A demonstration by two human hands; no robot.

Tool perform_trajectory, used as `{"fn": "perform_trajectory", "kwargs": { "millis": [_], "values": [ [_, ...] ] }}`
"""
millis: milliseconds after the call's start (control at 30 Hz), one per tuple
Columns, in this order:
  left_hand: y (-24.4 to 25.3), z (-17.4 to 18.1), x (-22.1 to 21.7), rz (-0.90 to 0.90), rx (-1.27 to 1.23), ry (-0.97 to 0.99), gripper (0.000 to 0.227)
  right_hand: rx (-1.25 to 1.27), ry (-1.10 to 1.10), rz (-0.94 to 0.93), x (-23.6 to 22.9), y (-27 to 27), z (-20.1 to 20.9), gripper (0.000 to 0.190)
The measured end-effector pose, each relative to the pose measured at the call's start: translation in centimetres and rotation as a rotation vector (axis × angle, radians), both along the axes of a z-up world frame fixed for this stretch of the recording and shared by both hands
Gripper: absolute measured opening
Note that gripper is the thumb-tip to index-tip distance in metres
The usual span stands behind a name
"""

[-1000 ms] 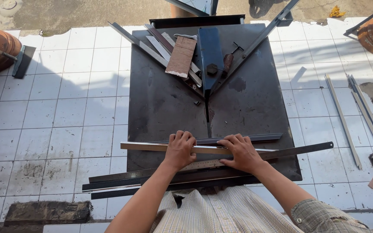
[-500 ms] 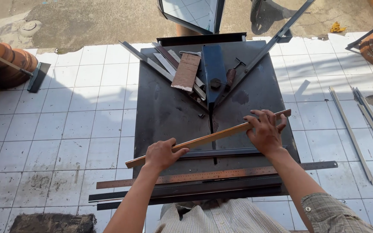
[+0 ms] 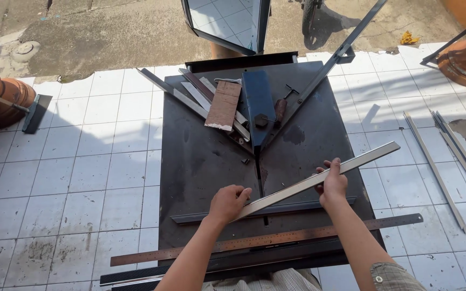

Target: The person uses a metal cutting machine to cut several metal profiles. They position each profile, lower the cutting arm, and remove the cut pieces. The person also measures one profile with a ruler and marks it with a pen before cutting.

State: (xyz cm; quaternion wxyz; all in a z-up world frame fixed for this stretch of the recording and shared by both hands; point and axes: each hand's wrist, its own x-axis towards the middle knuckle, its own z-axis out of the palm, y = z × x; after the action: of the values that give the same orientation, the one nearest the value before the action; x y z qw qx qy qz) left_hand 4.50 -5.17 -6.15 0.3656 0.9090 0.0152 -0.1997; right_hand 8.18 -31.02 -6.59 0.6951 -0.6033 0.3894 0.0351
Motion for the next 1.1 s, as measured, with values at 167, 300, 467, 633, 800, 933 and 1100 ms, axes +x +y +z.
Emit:
{"fn": "perform_trajectory", "kwargs": {
  "millis": [167,300,467,633,800,933,1100],
  "values": [
    [-0.3,-2.8,5.8,0.068,0.092,-0.204,0.025,-0.013,0.045,-0.200,1.3,-4.4,-2.7,0.041],
    [0.0,-2.8,7.6,-0.240,0.215,-0.182,0.029,-0.033,0.060,-0.337,1.4,-7.3,-2.8,0.039],
    [4.0,-3.2,4.3,-0.182,0.021,0.046,0.020,-0.001,0.002,-0.482,0.9,-7.9,-2.9,0.038],
    [1.0,0.2,0.8,0.246,-0.613,0.159,0.032,0.311,-0.101,-0.349,0.9,3.4,1.4,0.034],
    [-2.5,-1.9,3.6,0.653,-0.896,0.233,0.044,0.603,0.079,0.085,0.1,13.0,2.0,0.050],
    [0.2,-5.4,7.0,1.006,-0.732,0.165,0.028,0.456,0.263,0.711,0.0,13.7,2.5,0.058],
    [4.6,-10.3,10.8,0.851,-0.376,0.065,0.031,-0.585,0.033,0.914,0.2,9.3,1.8,0.023]
  ]
}}
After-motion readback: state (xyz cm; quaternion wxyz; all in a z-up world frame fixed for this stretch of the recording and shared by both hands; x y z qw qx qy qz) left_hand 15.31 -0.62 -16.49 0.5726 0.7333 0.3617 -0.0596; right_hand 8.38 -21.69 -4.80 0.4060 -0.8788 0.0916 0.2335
